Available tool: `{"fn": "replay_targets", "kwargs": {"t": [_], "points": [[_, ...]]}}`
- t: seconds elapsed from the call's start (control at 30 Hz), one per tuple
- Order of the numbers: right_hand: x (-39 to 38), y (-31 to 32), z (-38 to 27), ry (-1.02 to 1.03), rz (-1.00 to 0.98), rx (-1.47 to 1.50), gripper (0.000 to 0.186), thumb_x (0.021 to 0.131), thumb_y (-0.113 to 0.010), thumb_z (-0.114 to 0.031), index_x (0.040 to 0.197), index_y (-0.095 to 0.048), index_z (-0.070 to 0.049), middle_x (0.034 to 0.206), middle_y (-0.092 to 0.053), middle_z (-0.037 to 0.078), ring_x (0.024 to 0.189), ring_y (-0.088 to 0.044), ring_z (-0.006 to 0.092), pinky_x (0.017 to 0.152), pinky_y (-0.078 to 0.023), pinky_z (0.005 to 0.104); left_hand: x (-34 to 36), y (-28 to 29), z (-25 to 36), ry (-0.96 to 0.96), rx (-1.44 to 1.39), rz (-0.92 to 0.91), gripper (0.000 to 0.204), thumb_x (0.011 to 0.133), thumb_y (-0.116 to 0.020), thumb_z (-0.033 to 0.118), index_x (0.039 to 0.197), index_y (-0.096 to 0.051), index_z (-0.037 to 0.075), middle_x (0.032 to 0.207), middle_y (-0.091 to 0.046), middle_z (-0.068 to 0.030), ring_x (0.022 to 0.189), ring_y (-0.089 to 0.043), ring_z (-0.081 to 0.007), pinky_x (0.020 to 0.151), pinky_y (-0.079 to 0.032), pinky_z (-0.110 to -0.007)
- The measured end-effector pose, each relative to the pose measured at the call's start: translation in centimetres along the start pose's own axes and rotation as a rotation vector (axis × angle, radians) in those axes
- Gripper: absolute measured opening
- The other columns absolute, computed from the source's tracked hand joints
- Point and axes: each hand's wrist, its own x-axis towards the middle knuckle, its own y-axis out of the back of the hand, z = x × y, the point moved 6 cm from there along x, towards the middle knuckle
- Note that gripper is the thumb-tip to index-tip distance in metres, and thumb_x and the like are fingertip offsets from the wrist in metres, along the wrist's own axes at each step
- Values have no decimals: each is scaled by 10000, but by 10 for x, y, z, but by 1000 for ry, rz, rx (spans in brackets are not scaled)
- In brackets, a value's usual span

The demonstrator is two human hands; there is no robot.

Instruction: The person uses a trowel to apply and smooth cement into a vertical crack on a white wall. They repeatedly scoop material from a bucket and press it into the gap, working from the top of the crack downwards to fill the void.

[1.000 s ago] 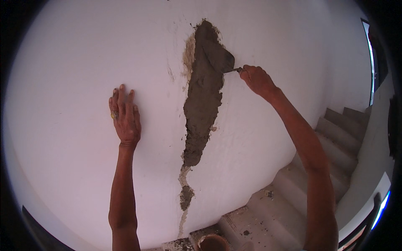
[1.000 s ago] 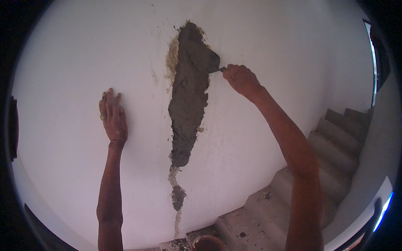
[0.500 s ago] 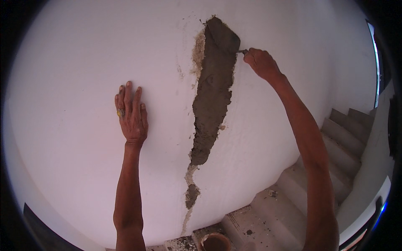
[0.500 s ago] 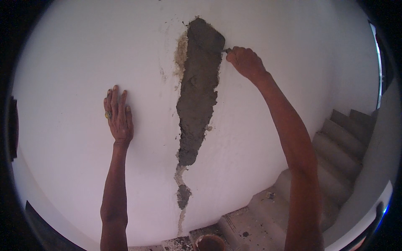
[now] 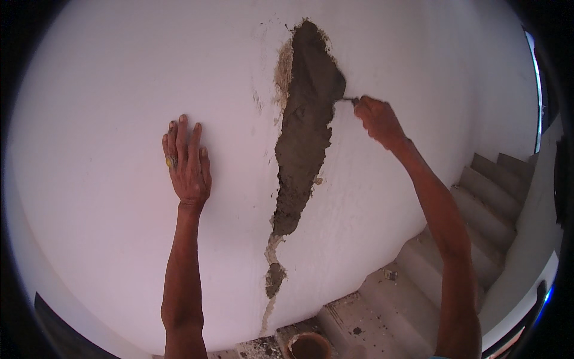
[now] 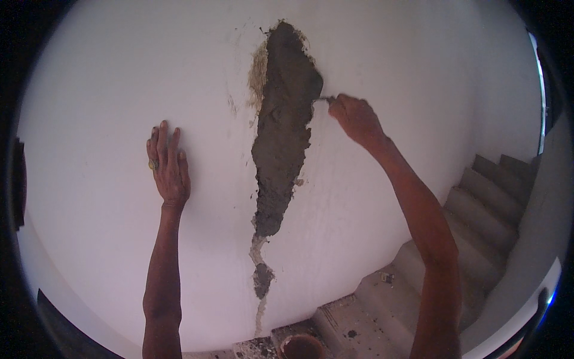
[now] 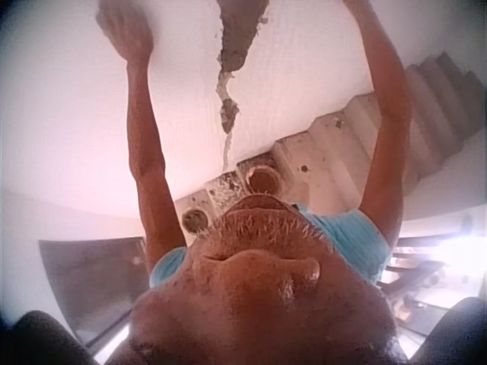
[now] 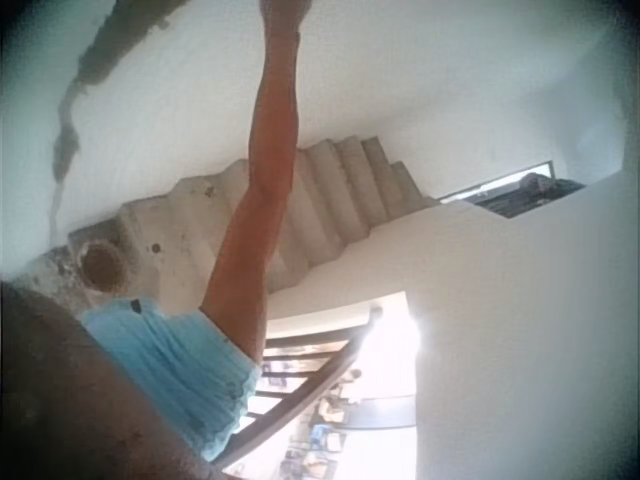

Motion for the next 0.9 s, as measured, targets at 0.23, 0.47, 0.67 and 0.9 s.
{"fn": "replay_targets", "kwargs": {"t": [0.23,0.47,0.67,0.9], "points": [[44,18,-7,99,174,-290,343,966,-503,-324,870,-611,-12,813,-659,231,806,-650,435,716,-524,517,1,-1,0,9,-4,-18,409,1021,-372,146,1405,-502,94,1570,-339,-88,1483,-245,-286,1226,-167,-492],[7,7,10,23,30,-333,324,961,-543,-318,903,-605,-6,793,-664,227,813,-660,439,721,-531,524,0,1,-1,45,14,-41,406,1007,-416,112,1403,-504,95,1568,-342,-91,1481,-247,-295,1225,-170,-491],[32,36,15,-9,132,-174,359,936,-540,-343,859,-610,0,826,-665,245,842,-650,450,736,-514,503,-1,-1,0,-2,2,-8,419,994,-437,74,1408,-499,93,1565,-344,-104,1483,-239,-302,1223,-179,-491],[23,-7,22,112,94,-181,319,957,-515,-306,883,-620,-14,828,-658,258,850,-640,467,746,-523,532,0,0,0,2,23,-19,415,1007,-419,104,1417,-488,95,1570,-337,-97,1480,-242,-307,1225,-173,-491]]}}
